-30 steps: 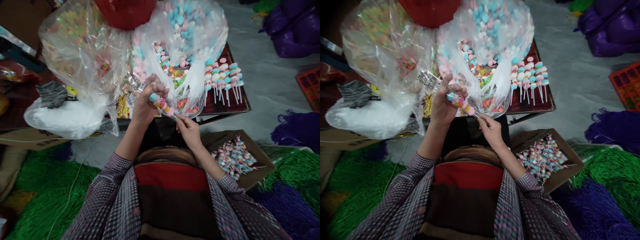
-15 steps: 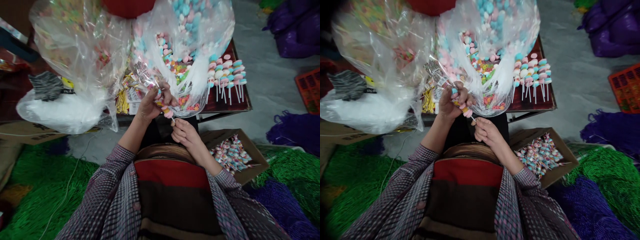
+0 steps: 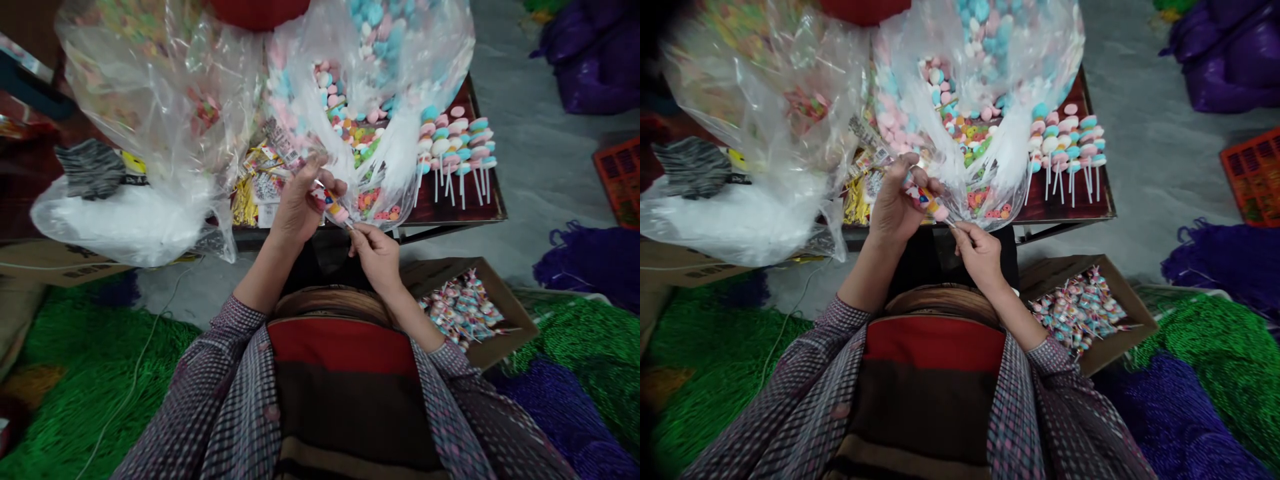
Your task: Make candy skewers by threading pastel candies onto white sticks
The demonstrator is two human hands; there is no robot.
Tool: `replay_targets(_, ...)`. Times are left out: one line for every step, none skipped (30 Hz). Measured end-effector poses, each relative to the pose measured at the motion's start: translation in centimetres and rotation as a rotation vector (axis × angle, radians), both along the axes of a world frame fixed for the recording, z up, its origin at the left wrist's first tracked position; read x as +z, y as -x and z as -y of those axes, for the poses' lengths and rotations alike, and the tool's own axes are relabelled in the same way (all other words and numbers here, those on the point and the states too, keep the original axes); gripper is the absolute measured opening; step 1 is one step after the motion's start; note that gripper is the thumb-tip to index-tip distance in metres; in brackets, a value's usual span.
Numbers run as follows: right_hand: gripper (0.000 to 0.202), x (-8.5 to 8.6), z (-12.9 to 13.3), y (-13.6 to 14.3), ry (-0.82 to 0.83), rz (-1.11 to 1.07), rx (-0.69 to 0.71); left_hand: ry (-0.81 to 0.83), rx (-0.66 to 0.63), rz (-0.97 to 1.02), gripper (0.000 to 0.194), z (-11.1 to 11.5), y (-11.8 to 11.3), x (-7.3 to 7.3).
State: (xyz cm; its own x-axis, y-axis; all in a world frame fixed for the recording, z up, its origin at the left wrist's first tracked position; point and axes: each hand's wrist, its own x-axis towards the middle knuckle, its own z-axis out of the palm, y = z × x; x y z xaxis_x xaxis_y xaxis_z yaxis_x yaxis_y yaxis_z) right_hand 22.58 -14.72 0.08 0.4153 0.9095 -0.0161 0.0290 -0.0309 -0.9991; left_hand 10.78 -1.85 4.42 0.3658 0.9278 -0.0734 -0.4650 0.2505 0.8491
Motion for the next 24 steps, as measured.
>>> replay_targets(0.030,0.1,0.0,0.1,0.008,-0.055,0.026,0.012,-0.013,-0.007,0.036,0.3,-0.3,-0.1)
replay_targets(0.032,0.3,0.0,0.3,0.027,-0.154,0.073,0.020,-0.031,-0.011,0.035,0.7,-0.6,-0.1)
replay_targets(0.034,0.4,-0.1,0.4,0.054,-0.285,0.144,0.023,-0.052,-0.008,0.033,1.1,-0.8,-0.2)
replay_targets(0.036,0.6,-0.2,0.5,0.080,-0.431,0.225,0.019,-0.079,0.002,0.032,1.6,-1.0,-0.2)
replay_targets(0.037,0.7,-0.3,0.6,0.102,-0.569,0.308,0.011,-0.110,0.018,0.031,2.0,-1.2,-0.3)
replay_targets(0.038,0.8,-0.4,0.6,0.117,-0.680,0.377,0.001,-0.153,0.037,0.032,2.4,-1.2,-0.3)
replay_targets(0.038,0.9,-0.6,0.6,0.126,-0.752,0.426,-0.007,-0.196,0.054,0.034,2.7,-1.2,-0.3)
replay_targets(0.040,0.9,-0.7,0.6,0.126,-0.779,0.446,-0.011,-0.232,0.064,0.036,2.8,-1.1,-0.3)
replay_targets(0.041,0.9,-0.8,0.5,0.117,-0.766,0.435,-0.008,-0.248,0.067,0.037,2.8,-1.0,-0.3)
replay_targets(0.042,0.9,-0.8,0.4,0.102,-0.714,0.404,0.000,-0.239,0.067,0.037,2.6,-0.9,-0.2)
replay_targets(0.042,0.8,-0.8,0.3,0.088,-0.628,0.364,0.011,-0.208,0.066,0.036,2.3,-0.8,0.0)
replay_targets(0.043,0.8,-0.7,0.2,0.072,-0.516,0.315,0.021,-0.165,0.067,0.033,2.0,-0.7,0.1)
replay_targets(0.043,0.8,-0.5,0.2,0.057,-0.390,0.262,0.028,-0.122,0.069,0.030,1.8,-0.7,0.2)
replay_targets(0.041,0.8,-0.4,0.2,0.042,-0.269,0.208,0.033,-0.097,0.069,0.029,1.7,-0.8,0.1)
replay_targets(0.039,0.8,-0.3,0.2,0.032,-0.170,0.161,0.037,-0.091,0.064,0.029,1.7,-1.0,0.0)
replay_targets(0.037,0.8,-0.2,0.3,0.025,-0.110,0.122,0.042,-0.106,0.052,0.029,1.9,-1.2,-0.3)
replay_targets(0.037,0.8,-0.2,0.5,0.020,-0.097,0.097,0.050,-0.138,0.032,0.031,2.3,-1.4,-0.6)
replay_targets(0.037,0.7,-0.2,0.6,0.017,-0.129,0.087,0.063,-0.183,0.004,0.034,2.9,-1.5,-1.1)
replay_targets(0.038,0.6,-0.3,0.8,0.017,-0.191,0.093,0.078,-0.235,-0.028,0.036,3.4,-1.5,-1.5)
replay_targets(0.039,0.4,-0.4,0.9,0.016,-0.259,0.104,0.091,-0.287,-0.057,0.039,3.8,-1.4,-1.9)
replay_targets(0.040,0.2,-0.5,0.9,0.011,-0.315,0.115,0.095,-0.318,-0.072,0.044,4.1,-1.2,-2.1)
replay_targets(0.040,0.0,-0.6,0.9,0.002,-0.347,0.122,0.088,-0.323,-0.065,0.050,4.1,-0.9,-2.1)
replay_targets(0.040,-0.2,-0.6,0.8,-0.007,-0.353,0.128,0.069,-0.302,-0.034,0.056,3.8,-0.5,-2.0)
replay_targets(0.039,-0.3,-0.5,0.7,-0.011,-0.340,0.132,0.042,-0.260,0.012,0.061,3.4,-0.1,-1.6)
